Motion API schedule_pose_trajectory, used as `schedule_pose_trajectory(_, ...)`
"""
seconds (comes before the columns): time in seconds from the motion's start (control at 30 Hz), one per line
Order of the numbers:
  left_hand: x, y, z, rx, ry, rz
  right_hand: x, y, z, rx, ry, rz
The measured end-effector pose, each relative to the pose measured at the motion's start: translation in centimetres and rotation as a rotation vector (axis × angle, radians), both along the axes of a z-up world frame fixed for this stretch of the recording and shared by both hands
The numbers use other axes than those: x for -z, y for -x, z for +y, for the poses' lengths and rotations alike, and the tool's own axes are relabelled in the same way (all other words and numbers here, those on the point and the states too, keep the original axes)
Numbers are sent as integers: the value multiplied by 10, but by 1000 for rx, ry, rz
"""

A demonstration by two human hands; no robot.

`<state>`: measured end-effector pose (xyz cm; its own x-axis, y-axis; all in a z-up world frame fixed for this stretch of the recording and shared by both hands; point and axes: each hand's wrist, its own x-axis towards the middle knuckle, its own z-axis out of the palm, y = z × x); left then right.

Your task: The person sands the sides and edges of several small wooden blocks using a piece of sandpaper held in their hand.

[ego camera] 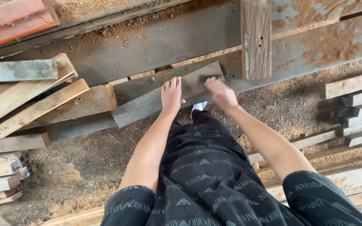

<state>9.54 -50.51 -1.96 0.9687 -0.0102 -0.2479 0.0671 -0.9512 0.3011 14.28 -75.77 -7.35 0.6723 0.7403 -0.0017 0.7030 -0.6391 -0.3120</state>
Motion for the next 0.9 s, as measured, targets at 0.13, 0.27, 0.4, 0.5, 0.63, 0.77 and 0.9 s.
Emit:
schedule_pose_trajectory(0.13, -5, -1, 2, 14, -1, 18, -3, -22, 13, 312, -58, -15)
schedule_pose_trajectory(0.27, -4, -4, 5, 25, 1, 30, -3, 7, 51, 68, -62, -20)
schedule_pose_trajectory(0.4, -1, -2, 8, 19, 22, 36, -29, 17, 17, -64, -49, 182)
schedule_pose_trajectory(0.5, 0, -1, 5, 15, -3, -10, -27, -10, -5, -90, 306, -269)
schedule_pose_trajectory(0.63, -1, -5, 4, -3, -4, 58, -3, -30, 20, 326, -87, 72)
schedule_pose_trajectory(0.77, -2, -2, 6, 4, 3, 56, 5, -4, 50, 44, 34, -114)
schedule_pose_trajectory(0.9, -4, -2, 5, 11, 19, 21, -16, -2, 5, -25, -29, 141)
